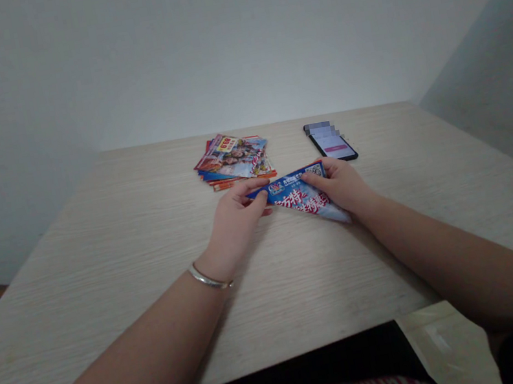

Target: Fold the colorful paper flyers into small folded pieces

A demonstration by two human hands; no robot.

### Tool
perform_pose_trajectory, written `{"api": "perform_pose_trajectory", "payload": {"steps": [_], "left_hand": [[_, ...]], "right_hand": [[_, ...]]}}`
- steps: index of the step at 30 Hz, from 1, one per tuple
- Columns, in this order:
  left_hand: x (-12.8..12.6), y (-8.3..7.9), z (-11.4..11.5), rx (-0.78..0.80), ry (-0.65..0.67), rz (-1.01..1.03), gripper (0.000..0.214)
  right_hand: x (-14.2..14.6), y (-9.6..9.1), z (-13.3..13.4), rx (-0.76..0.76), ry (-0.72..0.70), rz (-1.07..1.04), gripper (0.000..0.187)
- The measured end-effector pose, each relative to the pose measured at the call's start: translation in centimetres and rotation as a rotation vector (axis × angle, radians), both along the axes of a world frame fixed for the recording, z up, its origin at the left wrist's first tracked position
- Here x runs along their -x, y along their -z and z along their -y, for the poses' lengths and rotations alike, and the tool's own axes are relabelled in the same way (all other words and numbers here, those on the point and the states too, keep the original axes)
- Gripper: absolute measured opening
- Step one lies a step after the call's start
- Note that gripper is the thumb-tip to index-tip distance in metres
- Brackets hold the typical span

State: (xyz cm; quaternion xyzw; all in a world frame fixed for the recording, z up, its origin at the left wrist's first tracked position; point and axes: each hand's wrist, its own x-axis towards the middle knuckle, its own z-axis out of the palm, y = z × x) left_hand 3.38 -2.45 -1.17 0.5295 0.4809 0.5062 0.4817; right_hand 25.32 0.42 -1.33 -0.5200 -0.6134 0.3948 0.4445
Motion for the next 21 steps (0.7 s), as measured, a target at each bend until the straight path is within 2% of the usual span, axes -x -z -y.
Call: {"api": "perform_pose_trajectory", "payload": {"steps": [6,12,21], "left_hand": [[-0.05,-0.05,-0.15,0.019,0.012,-0.051,0.021],[-0.14,-0.29,-0.03,0.040,0.005,-0.065,0.021],[-0.41,-0.68,0.18,0.051,0.011,-0.080,0.018]], "right_hand": [[0.14,0.02,0.26,-0.016,-0.067,0.031,0.025],[-0.05,0.56,0.05,-0.045,-0.068,0.077,0.031],[-0.07,0.19,0.16,-0.097,-0.076,0.107,0.034]]}}
